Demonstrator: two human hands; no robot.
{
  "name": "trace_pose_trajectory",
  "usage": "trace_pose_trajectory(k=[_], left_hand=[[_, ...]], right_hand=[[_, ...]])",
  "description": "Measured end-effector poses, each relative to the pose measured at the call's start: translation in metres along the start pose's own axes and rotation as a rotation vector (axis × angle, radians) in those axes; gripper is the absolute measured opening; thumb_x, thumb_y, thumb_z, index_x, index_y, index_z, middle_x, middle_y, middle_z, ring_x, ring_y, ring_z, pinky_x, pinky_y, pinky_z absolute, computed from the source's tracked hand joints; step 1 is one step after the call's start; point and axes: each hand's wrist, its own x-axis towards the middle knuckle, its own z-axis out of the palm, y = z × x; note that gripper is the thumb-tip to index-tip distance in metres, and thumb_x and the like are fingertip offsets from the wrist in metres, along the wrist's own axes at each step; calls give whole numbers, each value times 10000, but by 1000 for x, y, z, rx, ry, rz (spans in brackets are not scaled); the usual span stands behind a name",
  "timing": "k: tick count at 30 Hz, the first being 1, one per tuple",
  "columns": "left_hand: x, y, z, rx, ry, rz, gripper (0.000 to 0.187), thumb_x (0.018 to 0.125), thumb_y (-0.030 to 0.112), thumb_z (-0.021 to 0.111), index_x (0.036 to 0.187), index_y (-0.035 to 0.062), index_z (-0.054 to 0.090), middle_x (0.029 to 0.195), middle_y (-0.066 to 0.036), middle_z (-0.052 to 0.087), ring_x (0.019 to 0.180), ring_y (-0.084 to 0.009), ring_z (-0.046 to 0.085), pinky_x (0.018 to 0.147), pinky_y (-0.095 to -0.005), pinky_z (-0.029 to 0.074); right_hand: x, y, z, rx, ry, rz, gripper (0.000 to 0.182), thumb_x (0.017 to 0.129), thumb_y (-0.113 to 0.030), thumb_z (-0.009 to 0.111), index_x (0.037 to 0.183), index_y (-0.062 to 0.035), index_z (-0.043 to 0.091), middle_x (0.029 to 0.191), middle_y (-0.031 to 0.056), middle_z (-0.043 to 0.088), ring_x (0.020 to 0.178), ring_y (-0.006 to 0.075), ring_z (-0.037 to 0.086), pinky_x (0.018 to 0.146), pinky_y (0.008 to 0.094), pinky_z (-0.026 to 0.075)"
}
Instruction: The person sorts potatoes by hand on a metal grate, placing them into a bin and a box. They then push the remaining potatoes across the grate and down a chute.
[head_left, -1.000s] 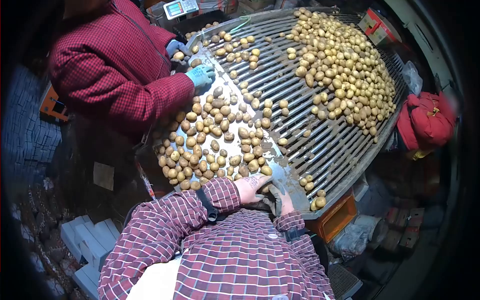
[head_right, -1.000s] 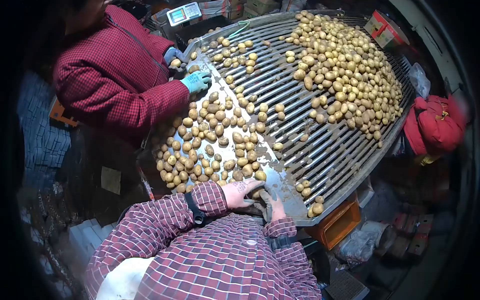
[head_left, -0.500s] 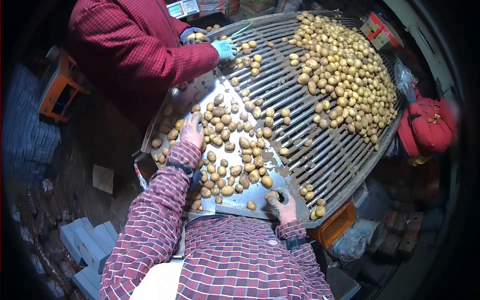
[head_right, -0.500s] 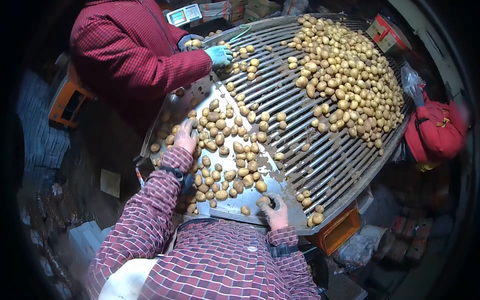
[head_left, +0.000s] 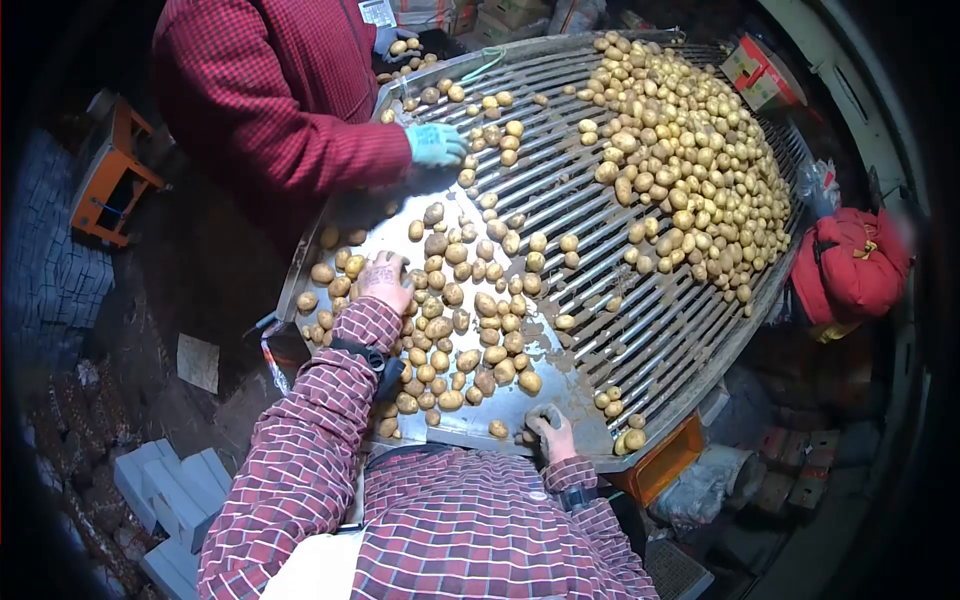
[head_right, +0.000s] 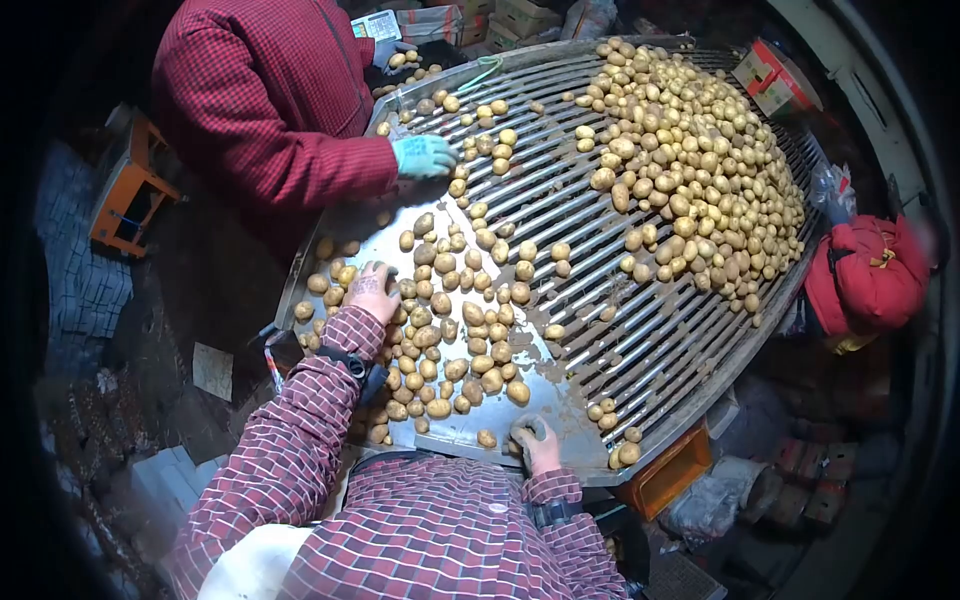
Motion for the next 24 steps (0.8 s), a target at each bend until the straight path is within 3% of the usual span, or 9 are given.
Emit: trace_pose_trajectory(k=[2, 4, 8, 13, 14, 17, 18, 20, 24], left_hand=[[12, 16, 8, 24, 184, 108, 523, 758, 331, 697, 1233, 173, 549, 1178, -112, 553, 1143, -325, 515, 931, -459, 413], [33, 52, -5, 20, -134, -32, 547, 770, 329, 688, 1274, 185, 531, 1217, -135, 534, 1169, -326, 494, 952, -470, 408], [49, 65, 20, 10, -103, -42, 585, 793, 298, 679, 1334, 185, 488, 1275, -221, 471, 1107, -354, 541, 983, -473, 415], [-4, 78, 13, -407, 103, 69, 260, 774, 134, 653, 1033, 149, 660, 1022, -141, 591, 937, -319, 612, 832, -406, 503], [-23, 79, 27, -536, 162, 264, 260, 786, 128, 642, 1046, 134, 647, 1013, -134, 591, 911, -311, 613, 797, -405, 508], [-110, 111, 32, -765, -286, 485, 477, 771, 153, 666, 1234, 121, 557, 1059, -163, 606, 969, -322, 617, 858, -381, 506], [-130, 113, 45, -692, -421, 630, 579, 756, 235, 694, 1301, 147, 520, 1188, -161, 575, 1077, -341, 579, 914, -408, 482], [-153, 94, 67, -291, -294, 828, 625, 732, 329, 714, 1300, 158, 519, 1299, -150, 508, 1194, -348, 499, 992, -484, 411], [-120, 41, 11, 83, -375, 720, 648, 722, 389, 701, 1302, 182, 501, 1400, -114, 426, 1291, -333, 403, 1056, -562, 291]], right_hand=[[-7, -15, 9, -82, 32, 142, 150, 839, -20, 628, 981, 16, 600, 838, 90, 620, 658, 156, 593, 596, 300, 526], [-7, -19, 12, -131, -5, 172, 156, 863, -60, 649, 995, 14, 610, 830, 87, 620, 680, 141, 602, 590, 268, 517], [-7, -19, 8, -247, -107, 90, 190, 862, -9, 605, 1048, 28, 616, 890, 95, 645, 719, 148, 621, 598, 265, 525], [-7, -24, 11, -101, -168, 131, 315, 817, 51, 576, 1131, 40, 562, 1009, 153, 629, 829, 224, 661, 705, 311, 564], [-9, -19, 7, -53, -208, 112, 377, 806, 62, 570, 1180, 36, 532, 1073, 173, 611, 881, 250, 664, 728, 320, 564], [-14, -27, 17, 234, -224, 100, 774, 775, 13, 641, 1451, -71, 274, 1337, 155, 474, 1065, 297, 606, 762, 334, 557], [-15, -25, 13, 278, -212, 98, 814, 770, -9, 666, 1468, -92, 256, 1353, 146, 465, 1058, 302, 607, 745, 331, 559], [-13, -29, 4, 328, -266, 176, 764, 782, -21, 675, 1443, -93, 299, 1329, 158, 487, 1015, 297, 621, 701, 322, 561], [-22, -22, -3, 168, -186, 213, 629, 827, -67, 664, 1382, -62, 368, 1224, 166, 555, 931, 266, 640, 629, 313, 547]])
